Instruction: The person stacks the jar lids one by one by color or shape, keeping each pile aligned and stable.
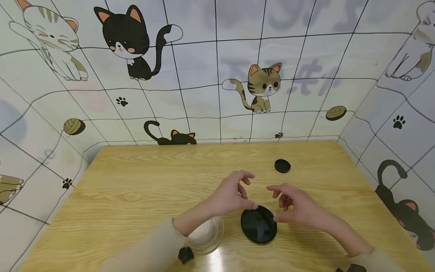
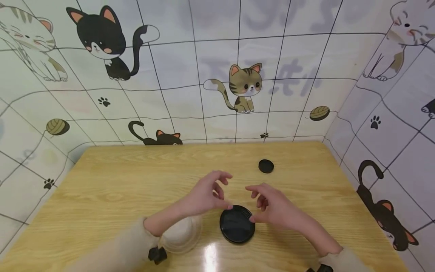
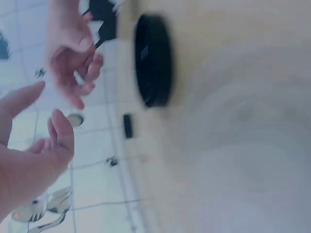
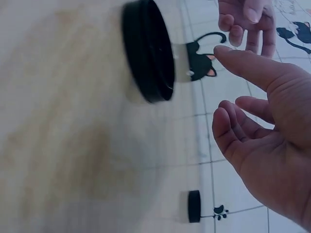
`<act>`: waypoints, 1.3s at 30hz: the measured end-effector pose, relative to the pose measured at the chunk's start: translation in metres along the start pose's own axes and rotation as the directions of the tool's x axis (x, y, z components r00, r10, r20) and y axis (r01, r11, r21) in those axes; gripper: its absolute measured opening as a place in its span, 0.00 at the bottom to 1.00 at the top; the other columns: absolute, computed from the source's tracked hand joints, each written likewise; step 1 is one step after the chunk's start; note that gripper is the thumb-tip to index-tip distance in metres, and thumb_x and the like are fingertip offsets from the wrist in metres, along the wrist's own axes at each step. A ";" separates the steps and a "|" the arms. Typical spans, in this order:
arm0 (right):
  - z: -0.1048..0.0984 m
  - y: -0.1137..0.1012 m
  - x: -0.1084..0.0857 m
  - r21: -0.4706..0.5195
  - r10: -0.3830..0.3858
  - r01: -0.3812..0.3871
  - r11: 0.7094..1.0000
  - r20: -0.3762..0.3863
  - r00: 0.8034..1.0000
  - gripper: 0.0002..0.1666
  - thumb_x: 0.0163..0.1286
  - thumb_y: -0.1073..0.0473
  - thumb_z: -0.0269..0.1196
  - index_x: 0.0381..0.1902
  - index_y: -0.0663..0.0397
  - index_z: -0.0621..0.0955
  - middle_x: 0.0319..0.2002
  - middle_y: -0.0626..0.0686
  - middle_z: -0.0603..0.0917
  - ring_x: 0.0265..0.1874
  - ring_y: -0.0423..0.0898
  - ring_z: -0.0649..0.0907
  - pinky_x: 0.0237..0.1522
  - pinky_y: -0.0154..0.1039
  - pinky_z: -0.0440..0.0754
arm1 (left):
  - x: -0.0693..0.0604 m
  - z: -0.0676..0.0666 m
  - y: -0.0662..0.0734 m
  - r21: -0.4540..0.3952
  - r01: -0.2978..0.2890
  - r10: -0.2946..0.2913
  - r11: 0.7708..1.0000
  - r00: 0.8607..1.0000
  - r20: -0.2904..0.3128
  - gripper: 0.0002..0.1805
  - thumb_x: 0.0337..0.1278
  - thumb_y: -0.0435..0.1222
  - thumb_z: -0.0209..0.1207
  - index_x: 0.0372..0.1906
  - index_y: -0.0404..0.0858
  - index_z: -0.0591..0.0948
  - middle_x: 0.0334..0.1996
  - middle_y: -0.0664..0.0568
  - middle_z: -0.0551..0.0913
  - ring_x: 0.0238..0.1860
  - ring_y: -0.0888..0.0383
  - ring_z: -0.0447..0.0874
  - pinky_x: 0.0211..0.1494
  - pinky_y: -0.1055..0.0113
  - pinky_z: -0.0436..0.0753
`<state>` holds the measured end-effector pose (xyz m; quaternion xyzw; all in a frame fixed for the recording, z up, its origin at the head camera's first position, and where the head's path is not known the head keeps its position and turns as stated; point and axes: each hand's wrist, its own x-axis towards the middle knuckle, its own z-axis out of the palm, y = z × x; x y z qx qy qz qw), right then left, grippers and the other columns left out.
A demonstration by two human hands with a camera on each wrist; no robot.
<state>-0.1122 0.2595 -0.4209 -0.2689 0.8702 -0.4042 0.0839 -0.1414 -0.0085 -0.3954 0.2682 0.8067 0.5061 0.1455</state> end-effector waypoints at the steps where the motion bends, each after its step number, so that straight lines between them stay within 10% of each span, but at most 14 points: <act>1: -0.005 0.000 0.002 -0.001 0.000 0.000 1.000 -0.021 1.000 0.45 0.57 0.58 0.80 0.69 0.64 0.73 0.47 0.55 0.75 0.35 0.44 0.78 0.36 0.38 0.80 | 0.008 -0.004 0.004 -0.013 -0.010 0.010 1.000 1.000 0.007 0.38 0.50 0.32 0.77 0.67 0.38 0.74 0.51 0.50 0.75 0.33 0.64 0.80 0.35 0.70 0.80; 9: -0.050 0.019 0.017 -0.049 0.031 -0.043 0.998 -0.225 0.974 0.40 0.62 0.64 0.76 0.69 0.66 0.73 0.47 0.55 0.77 0.36 0.45 0.80 0.37 0.35 0.80 | 0.075 -0.016 0.009 -0.106 -0.085 0.089 0.991 0.995 0.042 0.32 0.55 0.32 0.75 0.64 0.39 0.76 0.49 0.52 0.76 0.37 0.59 0.82 0.37 0.68 0.82; 19: -0.087 0.062 0.028 -0.033 0.174 -0.199 0.979 -0.357 0.918 0.41 0.68 0.57 0.73 0.72 0.65 0.70 0.53 0.62 0.76 0.39 0.34 0.79 0.35 0.31 0.80 | 0.140 -0.008 -0.016 -0.192 -0.009 0.013 0.981 1.000 0.020 0.30 0.58 0.30 0.72 0.65 0.38 0.77 0.47 0.52 0.77 0.39 0.51 0.85 0.48 0.51 0.85; 27: -0.086 0.087 0.030 0.014 0.292 -0.305 0.952 -0.339 0.894 0.46 0.69 0.51 0.71 0.76 0.65 0.65 0.59 0.66 0.73 0.45 0.41 0.78 0.38 0.31 0.80 | 0.159 -0.006 -0.029 -0.210 0.063 -0.058 0.976 0.998 0.028 0.30 0.59 0.31 0.72 0.67 0.39 0.77 0.48 0.52 0.77 0.48 0.33 0.84 0.51 0.50 0.85; 39: -0.079 0.105 0.038 0.037 0.331 -0.334 0.942 -0.261 0.907 0.50 0.69 0.54 0.72 0.78 0.68 0.58 0.64 0.71 0.69 0.58 0.66 0.77 0.43 0.36 0.80 | 0.167 0.004 -0.054 -0.240 0.137 -0.121 0.961 0.989 0.083 0.34 0.59 0.27 0.70 0.70 0.34 0.73 0.64 0.33 0.72 0.41 0.51 0.85 0.50 0.57 0.85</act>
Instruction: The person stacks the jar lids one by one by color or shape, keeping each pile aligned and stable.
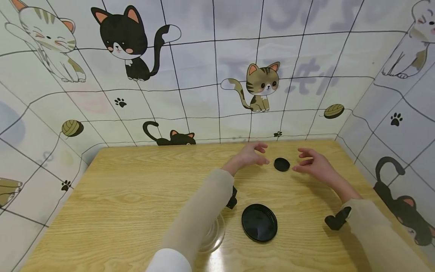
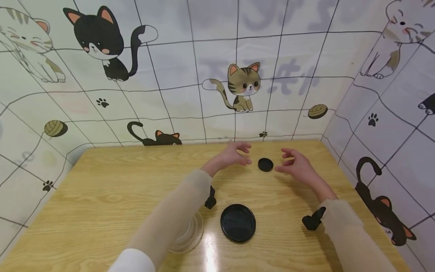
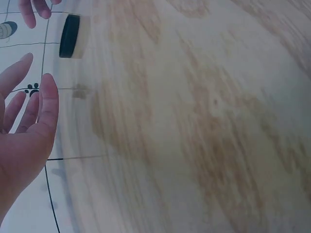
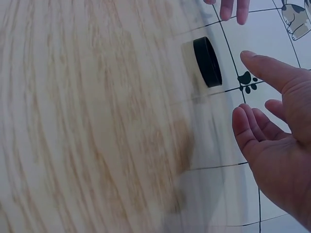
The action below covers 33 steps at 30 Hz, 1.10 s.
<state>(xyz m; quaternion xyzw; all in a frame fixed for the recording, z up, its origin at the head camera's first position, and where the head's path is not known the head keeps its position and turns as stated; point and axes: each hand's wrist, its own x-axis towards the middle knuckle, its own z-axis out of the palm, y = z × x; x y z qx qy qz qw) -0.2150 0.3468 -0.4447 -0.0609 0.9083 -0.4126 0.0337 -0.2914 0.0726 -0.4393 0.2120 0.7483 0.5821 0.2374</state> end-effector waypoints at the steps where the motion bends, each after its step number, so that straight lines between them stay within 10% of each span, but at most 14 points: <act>1: 0.001 0.000 0.001 0.003 0.000 0.000 1.000 0.006 1.000 0.50 0.69 0.55 0.72 0.78 0.68 0.59 0.64 0.71 0.69 0.58 0.66 0.77 0.43 0.36 0.80 | 0.001 0.001 -0.002 0.008 -0.001 0.001 1.000 1.000 0.004 0.35 0.58 0.27 0.70 0.71 0.33 0.72 0.64 0.34 0.72 0.41 0.52 0.84 0.49 0.59 0.85; 14: 0.021 0.001 0.017 0.043 0.014 -0.017 0.999 0.060 0.998 0.54 0.63 0.61 0.75 0.77 0.72 0.57 0.62 0.72 0.72 0.56 0.65 0.80 0.45 0.32 0.80 | 0.016 0.024 -0.012 0.079 0.004 -0.005 0.997 1.000 0.012 0.36 0.55 0.25 0.71 0.70 0.33 0.73 0.60 0.41 0.78 0.45 0.58 0.82 0.43 0.69 0.82; 24: 0.022 0.007 0.015 -0.039 -0.001 0.003 0.999 0.043 0.999 0.48 0.64 0.60 0.74 0.73 0.75 0.63 0.62 0.72 0.74 0.56 0.64 0.78 0.56 0.55 0.76 | 0.029 0.034 -0.012 0.085 0.008 -0.013 0.996 0.998 0.053 0.37 0.55 0.27 0.72 0.71 0.32 0.73 0.60 0.41 0.79 0.45 0.60 0.82 0.42 0.70 0.82; 33: 0.030 0.009 0.020 -0.024 -0.006 0.007 1.000 0.044 0.999 0.41 0.66 0.61 0.73 0.70 0.73 0.68 0.57 0.68 0.78 0.51 0.59 0.78 0.50 0.42 0.77 | 0.034 0.035 -0.015 0.152 0.016 -0.022 0.988 0.999 0.036 0.31 0.52 0.25 0.72 0.64 0.31 0.79 0.51 0.47 0.82 0.44 0.61 0.79 0.41 0.72 0.81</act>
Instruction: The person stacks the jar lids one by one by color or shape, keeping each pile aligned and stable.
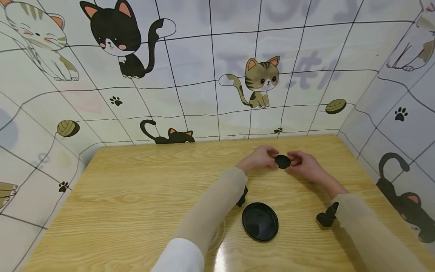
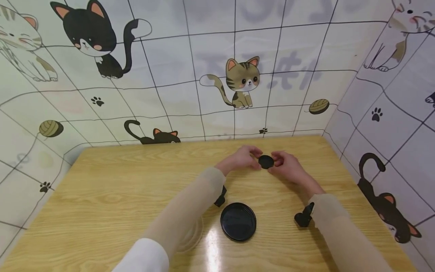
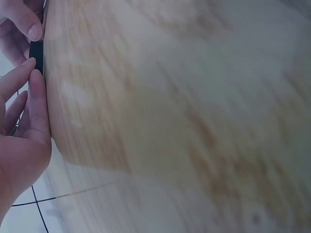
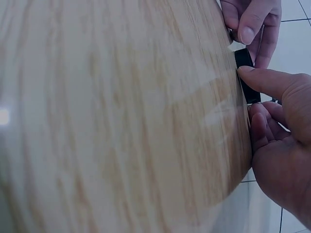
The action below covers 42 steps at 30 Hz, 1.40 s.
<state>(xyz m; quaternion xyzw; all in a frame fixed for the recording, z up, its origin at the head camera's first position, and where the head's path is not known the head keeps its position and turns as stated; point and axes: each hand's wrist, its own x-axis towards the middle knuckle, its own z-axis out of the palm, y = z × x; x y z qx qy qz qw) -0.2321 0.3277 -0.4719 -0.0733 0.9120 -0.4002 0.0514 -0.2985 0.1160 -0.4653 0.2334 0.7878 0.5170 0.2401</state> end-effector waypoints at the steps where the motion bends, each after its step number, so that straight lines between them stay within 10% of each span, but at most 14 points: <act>1: 0.000 0.000 0.000 0.002 0.000 0.000 1.000 0.001 1.000 0.40 0.66 0.61 0.72 0.69 0.73 0.69 0.55 0.68 0.78 0.50 0.58 0.78 0.48 0.40 0.77 | 0.001 0.000 0.000 0.026 -0.004 0.004 1.000 1.000 0.001 0.30 0.52 0.26 0.72 0.63 0.32 0.80 0.50 0.48 0.82 0.44 0.62 0.79 0.41 0.72 0.81; 16: -0.001 -0.004 -0.004 0.030 -0.039 0.039 0.999 -0.015 0.999 0.31 0.63 0.63 0.73 0.60 0.73 0.77 0.43 0.61 0.82 0.39 0.48 0.78 0.38 0.33 0.76 | 0.000 0.002 0.000 0.130 -0.036 0.034 0.991 0.999 0.016 0.27 0.51 0.27 0.74 0.58 0.33 0.82 0.46 0.52 0.81 0.45 0.60 0.78 0.44 0.73 0.77; 24: -0.003 -0.015 -0.008 0.029 -0.021 0.020 0.999 0.039 0.999 0.33 0.64 0.62 0.74 0.63 0.72 0.76 0.50 0.64 0.82 0.47 0.54 0.80 0.45 0.35 0.79 | -0.011 0.000 0.005 0.047 0.002 -0.004 0.999 1.000 0.027 0.27 0.54 0.27 0.72 0.60 0.33 0.80 0.47 0.51 0.80 0.44 0.60 0.79 0.43 0.70 0.82; 42: -0.022 -0.075 -0.053 -0.026 -0.165 0.165 0.986 0.008 0.986 0.31 0.63 0.63 0.75 0.61 0.70 0.78 0.44 0.59 0.82 0.41 0.51 0.79 0.40 0.33 0.79 | -0.077 -0.011 0.045 -0.065 -0.100 0.101 0.993 0.995 0.007 0.27 0.50 0.25 0.74 0.57 0.34 0.80 0.44 0.53 0.78 0.36 0.60 0.84 0.48 0.54 0.85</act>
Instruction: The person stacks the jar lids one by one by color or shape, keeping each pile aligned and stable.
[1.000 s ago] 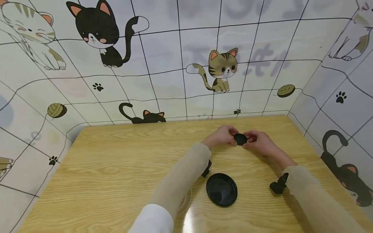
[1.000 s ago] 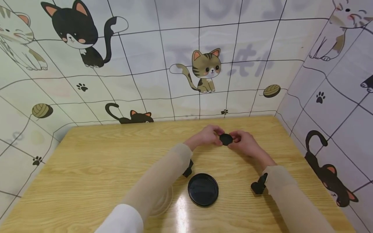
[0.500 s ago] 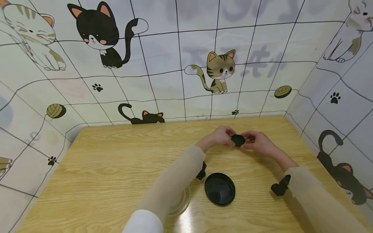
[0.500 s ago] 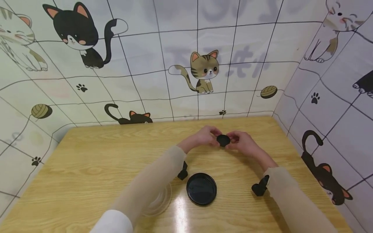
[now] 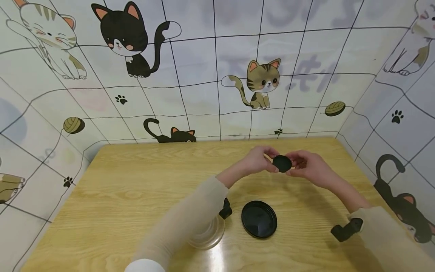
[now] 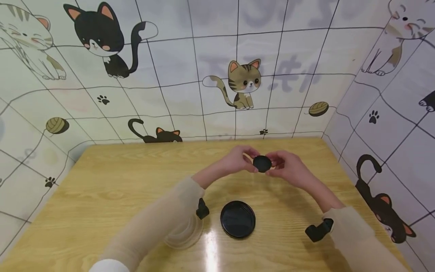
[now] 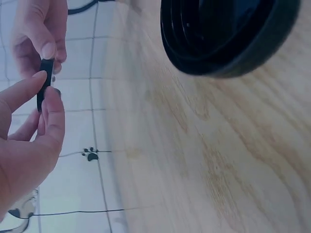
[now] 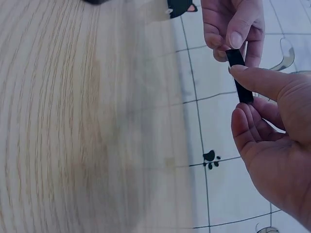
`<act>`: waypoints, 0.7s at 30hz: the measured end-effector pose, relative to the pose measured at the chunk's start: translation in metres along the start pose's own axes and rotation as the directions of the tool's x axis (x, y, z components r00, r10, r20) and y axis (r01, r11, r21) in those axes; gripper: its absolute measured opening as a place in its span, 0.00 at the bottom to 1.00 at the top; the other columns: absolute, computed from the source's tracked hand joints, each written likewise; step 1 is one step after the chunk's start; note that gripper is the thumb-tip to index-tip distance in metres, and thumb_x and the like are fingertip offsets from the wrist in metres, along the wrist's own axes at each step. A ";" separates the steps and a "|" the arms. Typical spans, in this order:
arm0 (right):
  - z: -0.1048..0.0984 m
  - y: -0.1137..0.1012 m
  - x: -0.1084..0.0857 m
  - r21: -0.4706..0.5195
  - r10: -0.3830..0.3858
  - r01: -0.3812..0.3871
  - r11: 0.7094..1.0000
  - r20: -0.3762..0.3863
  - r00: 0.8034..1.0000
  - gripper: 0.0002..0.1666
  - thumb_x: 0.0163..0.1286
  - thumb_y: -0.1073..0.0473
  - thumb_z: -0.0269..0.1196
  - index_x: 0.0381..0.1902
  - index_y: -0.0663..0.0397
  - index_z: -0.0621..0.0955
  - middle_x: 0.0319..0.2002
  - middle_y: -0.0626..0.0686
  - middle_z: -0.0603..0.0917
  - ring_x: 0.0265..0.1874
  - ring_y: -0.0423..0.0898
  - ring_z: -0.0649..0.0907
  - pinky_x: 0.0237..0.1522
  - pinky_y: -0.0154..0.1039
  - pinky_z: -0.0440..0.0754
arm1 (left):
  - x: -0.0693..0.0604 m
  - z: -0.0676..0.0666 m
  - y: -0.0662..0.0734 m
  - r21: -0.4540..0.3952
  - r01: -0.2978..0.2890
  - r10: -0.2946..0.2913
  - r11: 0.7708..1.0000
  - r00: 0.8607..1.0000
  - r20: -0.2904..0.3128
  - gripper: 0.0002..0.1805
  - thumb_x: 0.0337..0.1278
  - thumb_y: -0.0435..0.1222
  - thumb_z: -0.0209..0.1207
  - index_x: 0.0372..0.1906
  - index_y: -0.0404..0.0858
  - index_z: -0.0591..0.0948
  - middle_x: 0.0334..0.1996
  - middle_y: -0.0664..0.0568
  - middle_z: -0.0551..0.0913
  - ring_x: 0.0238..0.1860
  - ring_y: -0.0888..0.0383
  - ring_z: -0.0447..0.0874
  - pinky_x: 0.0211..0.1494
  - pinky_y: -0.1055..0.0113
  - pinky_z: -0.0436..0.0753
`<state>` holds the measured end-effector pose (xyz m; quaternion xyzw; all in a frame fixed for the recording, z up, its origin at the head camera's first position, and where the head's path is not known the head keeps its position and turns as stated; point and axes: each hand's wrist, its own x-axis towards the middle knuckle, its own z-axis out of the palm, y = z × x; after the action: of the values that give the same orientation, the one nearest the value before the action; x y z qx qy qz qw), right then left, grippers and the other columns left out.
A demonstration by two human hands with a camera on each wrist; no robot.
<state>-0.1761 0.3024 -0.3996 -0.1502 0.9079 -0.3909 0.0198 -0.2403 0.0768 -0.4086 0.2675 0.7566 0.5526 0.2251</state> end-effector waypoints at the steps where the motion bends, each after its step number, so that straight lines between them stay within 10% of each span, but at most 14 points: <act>1: 0.000 -0.003 -0.001 0.002 -0.007 0.007 1.000 0.000 1.000 0.31 0.63 0.64 0.75 0.61 0.70 0.78 0.43 0.58 0.81 0.40 0.51 0.78 0.39 0.33 0.79 | -0.005 -0.001 0.002 -0.006 -0.004 0.004 1.000 1.000 -0.006 0.27 0.50 0.25 0.74 0.57 0.34 0.80 0.44 0.53 0.78 0.36 0.59 0.84 0.47 0.56 0.85; 21: 0.033 -0.035 -0.032 0.174 -0.232 0.218 0.960 0.062 0.971 0.27 0.60 0.68 0.76 0.57 0.61 0.81 0.41 0.51 0.80 0.36 0.46 0.79 0.38 0.34 0.81 | -0.095 0.011 0.012 -0.069 0.073 -0.080 0.995 0.990 -0.115 0.25 0.48 0.24 0.75 0.54 0.35 0.81 0.43 0.53 0.78 0.34 0.61 0.85 0.36 0.69 0.82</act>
<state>-0.1312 0.2657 -0.4006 -0.2662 0.8476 -0.4583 0.0249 -0.1596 0.0251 -0.3963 0.1978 0.7602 0.5823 0.2096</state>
